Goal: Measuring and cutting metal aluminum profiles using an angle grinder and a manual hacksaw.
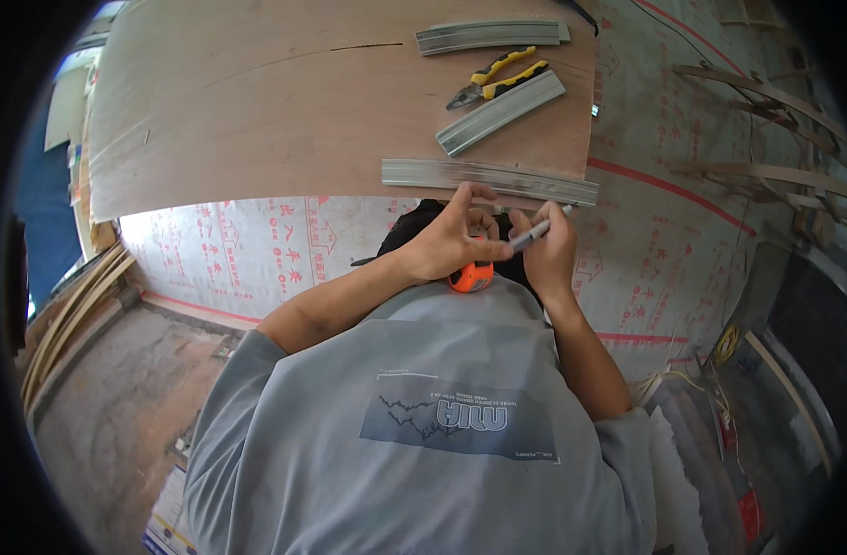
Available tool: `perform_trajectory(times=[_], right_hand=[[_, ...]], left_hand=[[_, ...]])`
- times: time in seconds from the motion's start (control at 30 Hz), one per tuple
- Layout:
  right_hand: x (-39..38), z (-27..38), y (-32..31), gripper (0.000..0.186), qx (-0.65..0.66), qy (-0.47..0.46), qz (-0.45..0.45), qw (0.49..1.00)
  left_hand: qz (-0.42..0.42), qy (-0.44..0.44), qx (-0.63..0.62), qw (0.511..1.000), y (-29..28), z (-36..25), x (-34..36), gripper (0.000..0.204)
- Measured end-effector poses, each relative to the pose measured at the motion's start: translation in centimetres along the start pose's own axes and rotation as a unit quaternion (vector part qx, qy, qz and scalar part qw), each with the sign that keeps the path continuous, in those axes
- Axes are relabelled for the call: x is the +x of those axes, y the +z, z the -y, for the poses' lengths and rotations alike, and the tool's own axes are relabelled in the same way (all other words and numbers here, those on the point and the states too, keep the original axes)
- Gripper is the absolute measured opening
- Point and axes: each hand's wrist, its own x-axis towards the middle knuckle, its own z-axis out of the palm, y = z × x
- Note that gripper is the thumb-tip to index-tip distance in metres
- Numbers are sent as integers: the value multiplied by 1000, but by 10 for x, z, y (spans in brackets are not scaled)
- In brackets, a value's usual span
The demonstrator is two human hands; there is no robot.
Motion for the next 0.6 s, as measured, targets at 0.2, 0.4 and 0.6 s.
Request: perform_trajectory(times=[0.2, 0.4, 0.6], right_hand=[[-24, 25, 30, 22, 131, -19, 37, 990], [-14, 24, 34, 21, 107, 40, 139, 984], [-2, 11, 43, 20, 219, 63, 7, 974]], left_hand=[[130, -56, 35, 989, -33, -3, -2, 118], [174, -130, -7, 976, -51, -14, 12, 124], [188, -142, 302, 924, -105, -25, 23, 82]])
